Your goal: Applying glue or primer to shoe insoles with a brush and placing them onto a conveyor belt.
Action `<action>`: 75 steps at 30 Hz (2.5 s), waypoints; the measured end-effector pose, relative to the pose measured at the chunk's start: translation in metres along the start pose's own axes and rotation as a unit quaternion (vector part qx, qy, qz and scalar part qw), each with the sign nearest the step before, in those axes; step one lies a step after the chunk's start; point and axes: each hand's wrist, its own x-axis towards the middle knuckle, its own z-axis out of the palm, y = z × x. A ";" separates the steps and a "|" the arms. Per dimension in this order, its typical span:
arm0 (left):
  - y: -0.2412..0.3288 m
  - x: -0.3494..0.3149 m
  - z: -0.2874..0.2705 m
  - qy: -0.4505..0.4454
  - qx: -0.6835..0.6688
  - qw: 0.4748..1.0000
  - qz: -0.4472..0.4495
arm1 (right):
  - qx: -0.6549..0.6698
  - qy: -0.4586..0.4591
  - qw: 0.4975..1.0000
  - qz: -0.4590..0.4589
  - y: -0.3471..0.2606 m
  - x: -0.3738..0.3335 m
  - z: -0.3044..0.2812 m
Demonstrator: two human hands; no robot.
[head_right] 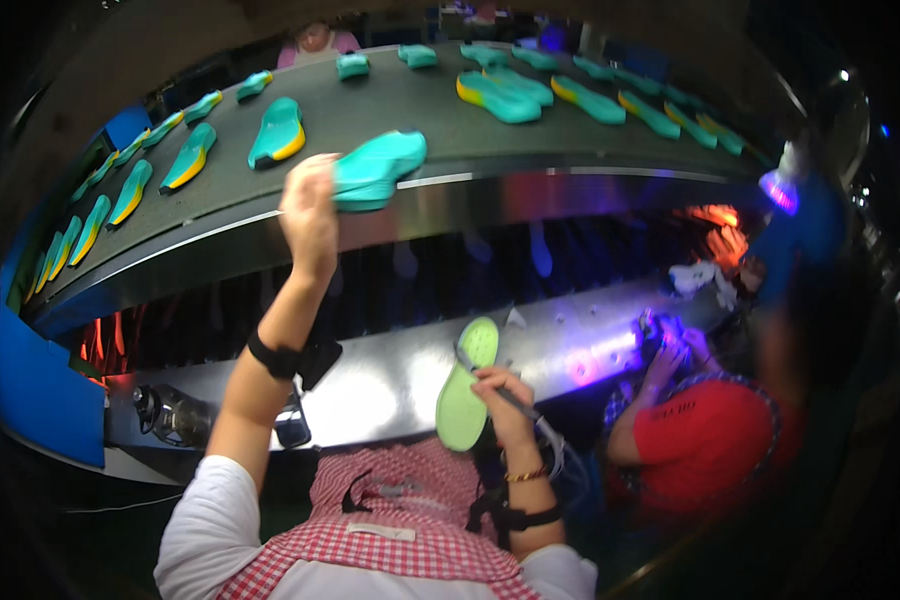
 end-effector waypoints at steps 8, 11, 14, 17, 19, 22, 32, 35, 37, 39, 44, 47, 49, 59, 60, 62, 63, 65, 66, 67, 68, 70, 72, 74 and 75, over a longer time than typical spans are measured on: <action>0.029 -0.069 -0.089 -0.143 -0.337 0.805 -0.467 | 0.002 -0.009 1.000 -0.027 -0.024 0.006 0.016; 0.031 -0.125 -0.128 -0.064 -0.390 0.741 -0.543 | 0.010 -0.024 0.999 0.032 -0.019 0.003 0.023; 0.029 -0.175 -0.158 -0.085 -0.418 0.715 -0.554 | -0.029 -0.024 0.999 -0.031 -0.016 0.002 0.034; 0.034 -0.206 -0.180 -0.124 -0.366 0.765 -0.516 | -0.029 -0.044 0.995 -0.084 -0.008 -0.001 0.032; 0.051 -0.218 -0.179 -0.083 -0.456 0.730 -0.502 | -0.018 -0.066 0.995 -0.076 -0.005 0.001 0.031; 0.051 -0.220 -0.174 -0.066 -0.585 0.655 -0.474 | 0.049 -0.110 0.992 -0.036 -0.006 0.002 0.041; 0.037 -0.231 -0.125 0.015 -0.555 0.593 -0.583 | 0.136 -0.226 0.959 0.100 -0.029 -0.003 0.089; 0.033 -0.236 -0.117 -0.001 -0.572 0.595 -0.565 | 0.151 -0.236 0.951 0.132 -0.025 -0.004 0.097; 0.040 -0.231 -0.111 0.016 -0.554 0.598 -0.580 | 0.136 -0.240 0.952 0.135 -0.021 -0.001 0.103; 0.046 -0.229 -0.110 0.003 -0.543 0.601 -0.586 | 0.138 -0.235 0.951 0.148 -0.018 0.000 0.107; 0.050 -0.229 -0.110 0.038 -0.540 0.590 -0.599 | 0.131 -0.215 0.955 0.158 -0.016 0.007 0.109; 0.050 -0.227 -0.108 0.034 -0.541 0.595 -0.594 | 0.114 -0.211 0.959 0.149 -0.018 0.013 0.111; 0.048 -0.228 -0.107 0.042 -0.534 0.605 -0.589 | 0.097 -0.230 0.958 0.138 -0.017 0.019 0.112; 0.034 -0.230 -0.088 0.158 -0.450 0.669 -0.570 | -0.203 -0.262 0.926 -0.180 -0.034 0.005 0.146; 0.029 -0.229 -0.093 0.163 -0.445 0.671 -0.570 | -0.212 -0.274 0.920 -0.185 -0.035 0.000 0.145; 0.022 -0.224 -0.105 0.187 -0.411 0.691 -0.564 | -0.223 -0.329 0.896 -0.199 -0.039 -0.008 0.135; 0.020 -0.221 -0.116 0.188 -0.409 0.694 -0.562 | -0.233 -0.377 0.877 -0.186 -0.042 -0.009 0.124; 0.019 -0.219 -0.134 0.081 -0.450 0.724 -0.516 | -0.254 -0.469 0.841 -0.088 -0.054 -0.011 0.105; 0.023 -0.213 -0.135 0.079 -0.469 0.703 -0.528 | -0.253 -0.469 0.842 -0.086 -0.060 -0.010 0.101; 0.030 -0.211 -0.133 0.080 -0.469 0.702 -0.530 | -0.207 -0.472 0.854 -0.065 -0.065 -0.007 0.099; 0.038 -0.208 -0.130 0.060 -0.489 0.690 -0.530 | -0.161 -0.474 0.865 -0.043 -0.071 -0.004 0.099; 0.049 -0.207 -0.122 0.038 -0.512 0.674 -0.531 | -0.087 -0.368 0.926 0.021 -0.081 0.004 0.109; 0.055 -0.208 -0.115 0.031 -0.571 0.622 -0.535 | -0.050 -0.294 0.954 0.004 -0.086 0.013 0.126; 0.063 -0.203 -0.112 0.052 -0.590 0.604 -0.533 | -0.071 -0.348 0.935 -0.024 -0.081 0.003 0.129; 0.065 -0.200 -0.113 0.075 -0.608 0.587 -0.529 | -0.091 -0.402 0.909 -0.054 -0.078 -0.002 0.130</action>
